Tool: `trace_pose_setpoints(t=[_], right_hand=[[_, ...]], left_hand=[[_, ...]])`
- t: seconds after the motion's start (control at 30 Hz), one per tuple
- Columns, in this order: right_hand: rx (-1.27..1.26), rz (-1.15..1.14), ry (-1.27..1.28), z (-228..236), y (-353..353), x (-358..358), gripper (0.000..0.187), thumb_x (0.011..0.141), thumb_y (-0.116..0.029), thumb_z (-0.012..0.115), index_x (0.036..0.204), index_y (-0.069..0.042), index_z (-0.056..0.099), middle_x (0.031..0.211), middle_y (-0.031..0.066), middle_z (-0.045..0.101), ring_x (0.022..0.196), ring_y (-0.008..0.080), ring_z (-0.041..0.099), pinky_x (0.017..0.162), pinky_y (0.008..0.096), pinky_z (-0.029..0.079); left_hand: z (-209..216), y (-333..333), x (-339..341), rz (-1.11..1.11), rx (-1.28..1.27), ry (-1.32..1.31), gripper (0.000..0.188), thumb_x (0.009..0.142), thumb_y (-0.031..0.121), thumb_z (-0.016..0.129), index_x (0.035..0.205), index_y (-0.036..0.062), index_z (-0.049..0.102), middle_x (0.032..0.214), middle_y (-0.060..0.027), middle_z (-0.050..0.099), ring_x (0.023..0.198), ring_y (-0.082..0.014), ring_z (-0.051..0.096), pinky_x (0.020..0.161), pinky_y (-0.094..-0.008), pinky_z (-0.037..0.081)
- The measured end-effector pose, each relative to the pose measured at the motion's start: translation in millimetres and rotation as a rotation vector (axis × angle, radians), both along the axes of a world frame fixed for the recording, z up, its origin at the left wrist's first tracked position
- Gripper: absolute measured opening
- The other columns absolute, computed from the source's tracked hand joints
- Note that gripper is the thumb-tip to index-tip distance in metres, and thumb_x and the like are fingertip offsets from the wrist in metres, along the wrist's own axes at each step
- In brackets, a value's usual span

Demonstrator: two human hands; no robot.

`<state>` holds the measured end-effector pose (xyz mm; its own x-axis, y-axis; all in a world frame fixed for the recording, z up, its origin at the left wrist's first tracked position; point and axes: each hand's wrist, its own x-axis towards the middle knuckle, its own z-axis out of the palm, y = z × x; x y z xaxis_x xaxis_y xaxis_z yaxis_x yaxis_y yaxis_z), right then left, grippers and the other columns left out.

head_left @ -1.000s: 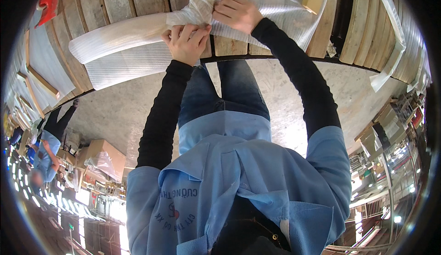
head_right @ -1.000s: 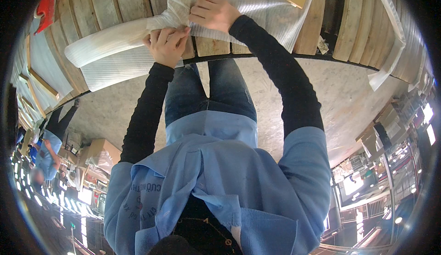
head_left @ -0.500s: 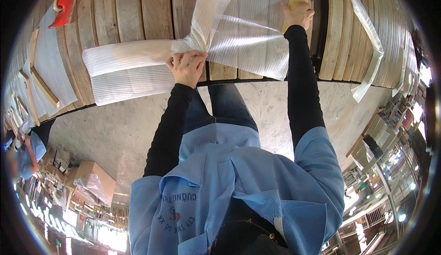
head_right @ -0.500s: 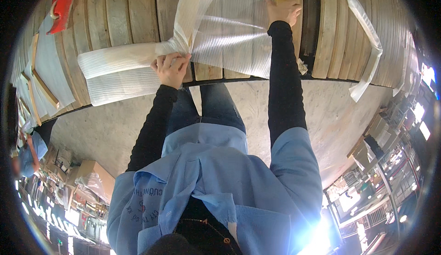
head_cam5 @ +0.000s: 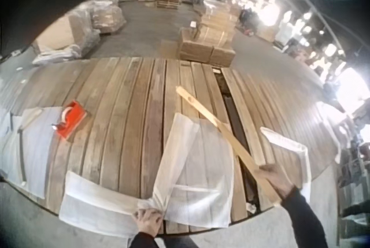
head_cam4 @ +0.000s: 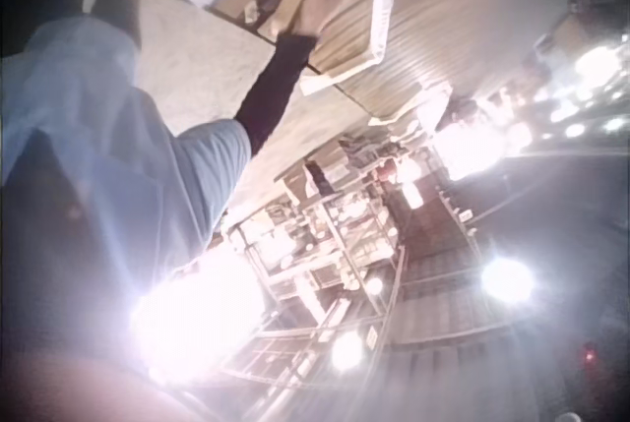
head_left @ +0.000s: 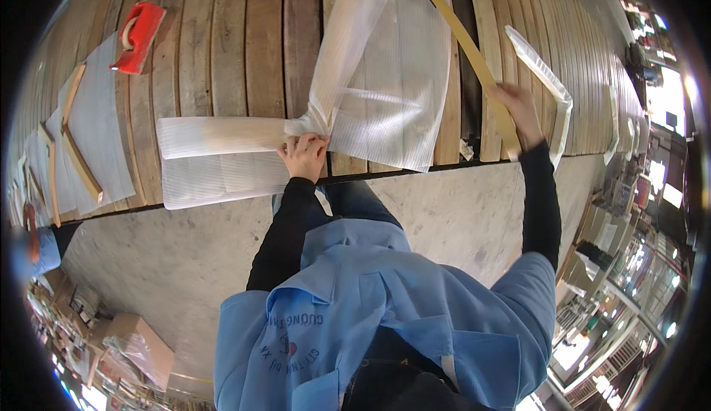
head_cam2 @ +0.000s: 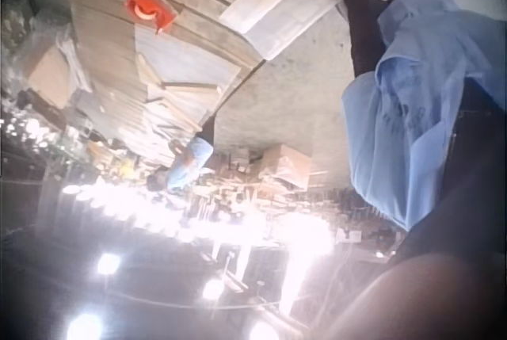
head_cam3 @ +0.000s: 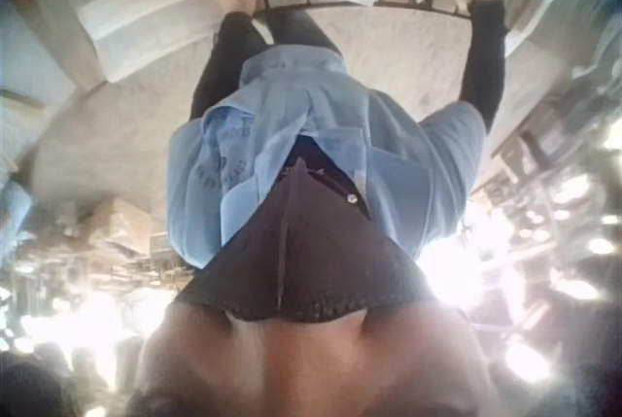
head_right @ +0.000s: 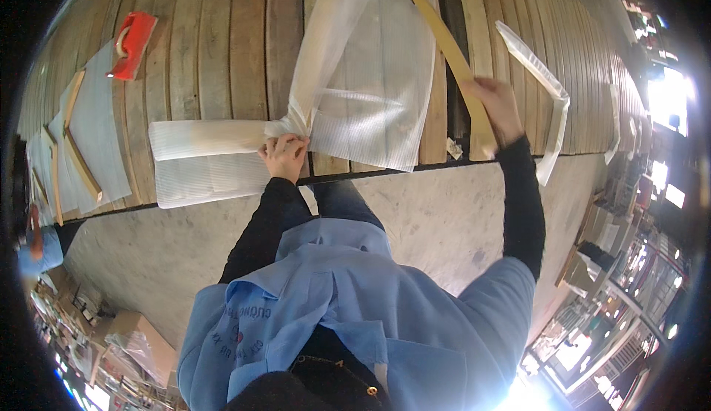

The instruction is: The person wraps wooden L-shaped frames with bubble wrap and secures them with clear packing tape. The person folds the bubble wrap around each frame, smooths it, and applies tape to seal the edges. The wrapped frames are set aside on the wooden workbench.

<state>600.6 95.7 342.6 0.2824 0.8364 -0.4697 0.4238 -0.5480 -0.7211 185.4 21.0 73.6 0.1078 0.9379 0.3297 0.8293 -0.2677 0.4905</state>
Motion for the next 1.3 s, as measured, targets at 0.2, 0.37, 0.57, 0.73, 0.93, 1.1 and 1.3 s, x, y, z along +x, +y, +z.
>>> trace_pose_setpoints(t=[0.2,0.37,0.57,0.73,0.93,1.1,1.3], right_hand=[[-0.297,0.009,0.346,93.4,-54.3,-111.0,0.058,0.092,-0.017,0.066,0.140,0.007,0.044,0.101,0.0100,0.062,0.075,0.0145,0.064,0.060,0.0272,0.051],[-0.573,0.421,0.357,115.9,-26.3,-173.8,0.072,0.087,-0.016,0.064,0.151,0.007,0.039,0.101,0.0106,0.061,0.069,0.0145,0.062,0.057,0.0277,0.050],[-0.822,0.650,0.318,118.8,25.3,-228.2,0.066,0.092,-0.009,0.060,0.155,0.000,0.041,0.080,0.0038,0.060,0.060,0.0101,0.059,0.057,0.0251,0.051],[-0.927,0.682,0.249,105.2,66.1,-243.8,0.061,0.094,-0.013,0.056,0.152,0.000,0.045,0.082,0.0041,0.060,0.058,0.0115,0.060,0.051,0.0262,0.050],[-1.028,0.577,0.268,90.2,112.3,-241.7,0.065,0.090,-0.028,0.061,0.146,0.006,0.051,0.086,0.0106,0.061,0.054,0.0128,0.056,0.047,0.0247,0.048],[-1.069,0.649,0.100,78.8,195.6,-246.7,0.066,0.091,-0.036,0.065,0.134,0.013,0.053,0.093,0.0170,0.067,0.061,0.0148,0.064,0.041,0.0225,0.052],[-1.195,0.963,0.060,42.0,264.2,-249.1,0.059,0.092,-0.042,0.059,0.124,0.007,0.064,0.096,0.0194,0.072,0.053,0.0174,0.062,0.039,0.0270,0.046]], left_hand=[[-9.2,-6.2,-9.3,0.012,-0.021,-0.022,0.004,0.080,0.029,0.080,0.081,0.0296,0.076,0.096,0.0130,0.065,0.096,-0.0213,0.058,0.088,-0.0487,0.038],[-4.4,-17.4,-8.9,0.000,-0.095,-0.012,0.013,0.087,0.026,0.069,0.098,0.0284,0.075,0.109,0.0107,0.062,0.108,-0.0192,0.055,0.092,-0.0532,0.037],[-17.8,-48.2,-10.6,-0.077,-0.234,0.105,0.031,0.096,0.021,0.054,0.123,0.0191,0.068,0.124,-0.0005,0.057,0.119,-0.0224,0.052,0.103,-0.0583,0.035],[-8.2,-58.4,-8.4,-0.077,-0.202,0.089,0.041,0.094,0.022,0.062,0.134,0.0191,0.060,0.129,-0.0034,0.056,0.125,-0.0212,0.053,0.111,-0.0576,0.033],[6.9,-57.4,-10.1,-0.145,-0.357,0.134,0.064,0.091,0.024,0.064,0.151,0.0154,0.045,0.146,-0.0058,0.046,0.137,-0.0221,0.046,0.115,-0.0571,0.030],[46.3,-42.4,-0.9,-0.168,-0.548,0.246,0.072,0.087,0.026,0.069,0.152,0.0104,0.042,0.149,-0.0077,0.044,0.138,-0.0242,0.045,0.114,-0.0551,0.033],[106.2,20.2,-27.4,-0.440,-0.763,-0.184,0.079,0.082,0.030,0.076,0.153,0.0217,0.043,0.146,-0.0119,0.047,0.140,-0.0288,0.043,0.111,-0.0577,0.034]])
